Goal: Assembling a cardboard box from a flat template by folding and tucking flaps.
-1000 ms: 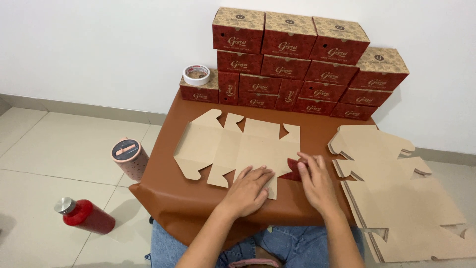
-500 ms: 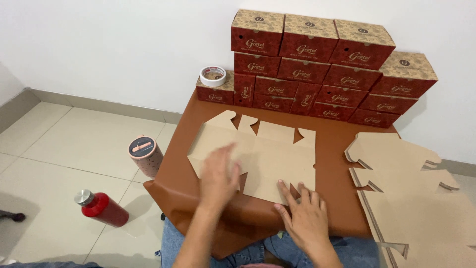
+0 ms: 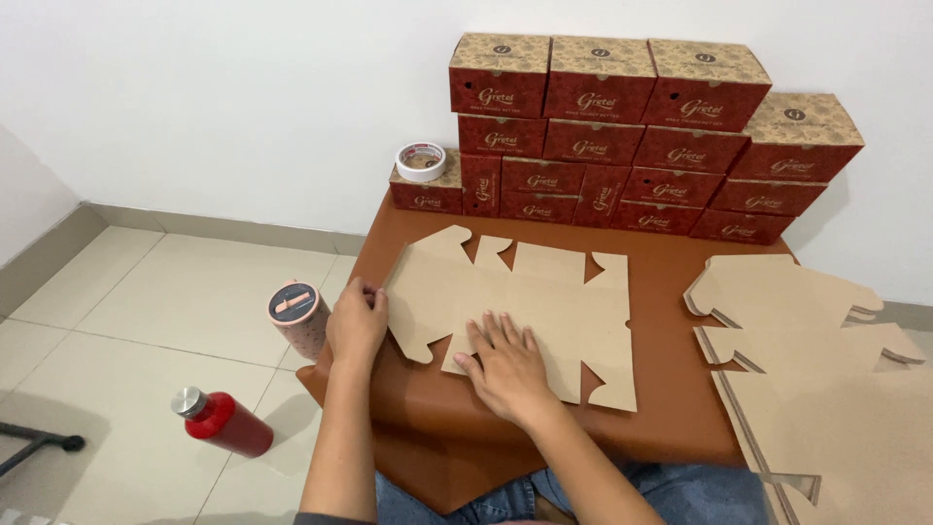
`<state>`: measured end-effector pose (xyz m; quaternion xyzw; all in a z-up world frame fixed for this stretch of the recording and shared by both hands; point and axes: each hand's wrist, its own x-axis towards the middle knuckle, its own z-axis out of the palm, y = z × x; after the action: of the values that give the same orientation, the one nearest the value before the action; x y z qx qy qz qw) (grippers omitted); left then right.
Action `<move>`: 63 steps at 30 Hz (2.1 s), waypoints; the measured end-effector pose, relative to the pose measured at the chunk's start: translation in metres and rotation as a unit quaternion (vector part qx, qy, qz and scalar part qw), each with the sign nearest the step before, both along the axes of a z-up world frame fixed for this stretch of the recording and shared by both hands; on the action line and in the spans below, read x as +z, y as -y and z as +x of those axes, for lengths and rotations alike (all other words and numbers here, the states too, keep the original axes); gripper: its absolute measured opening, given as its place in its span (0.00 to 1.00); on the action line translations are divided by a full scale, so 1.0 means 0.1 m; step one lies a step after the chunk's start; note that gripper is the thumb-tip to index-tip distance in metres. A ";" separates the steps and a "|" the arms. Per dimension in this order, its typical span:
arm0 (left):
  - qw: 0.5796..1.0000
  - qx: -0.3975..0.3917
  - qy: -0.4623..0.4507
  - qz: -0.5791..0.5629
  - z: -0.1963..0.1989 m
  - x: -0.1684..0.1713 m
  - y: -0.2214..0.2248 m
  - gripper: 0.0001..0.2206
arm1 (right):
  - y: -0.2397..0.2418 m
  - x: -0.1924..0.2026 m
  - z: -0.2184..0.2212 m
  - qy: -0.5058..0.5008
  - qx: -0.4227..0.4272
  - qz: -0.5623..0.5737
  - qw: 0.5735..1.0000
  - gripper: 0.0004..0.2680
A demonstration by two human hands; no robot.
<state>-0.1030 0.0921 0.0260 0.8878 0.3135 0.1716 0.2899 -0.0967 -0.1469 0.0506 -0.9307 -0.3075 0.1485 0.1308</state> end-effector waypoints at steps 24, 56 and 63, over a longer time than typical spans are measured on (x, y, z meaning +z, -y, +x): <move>0.897 -0.395 0.032 0.197 0.31 -0.43 1.21 0.21 | 0.73 -0.16 -0.11 0.190 0.006 0.207 0.960 0.08; 0.902 -0.340 -0.027 0.264 -0.21 -0.74 0.78 0.31 | 0.68 -0.55 0.22 0.177 0.024 0.122 0.976 0.22; 0.888 -0.350 -0.178 0.239 0.57 -0.54 0.79 0.32 | 0.65 -0.50 0.23 0.151 0.013 0.090 0.984 0.22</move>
<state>-0.0457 0.0129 -0.0278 0.9980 -0.0211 -0.0324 0.0498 -0.0734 -0.2123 0.0001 -0.9228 -0.3478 -0.0204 0.1643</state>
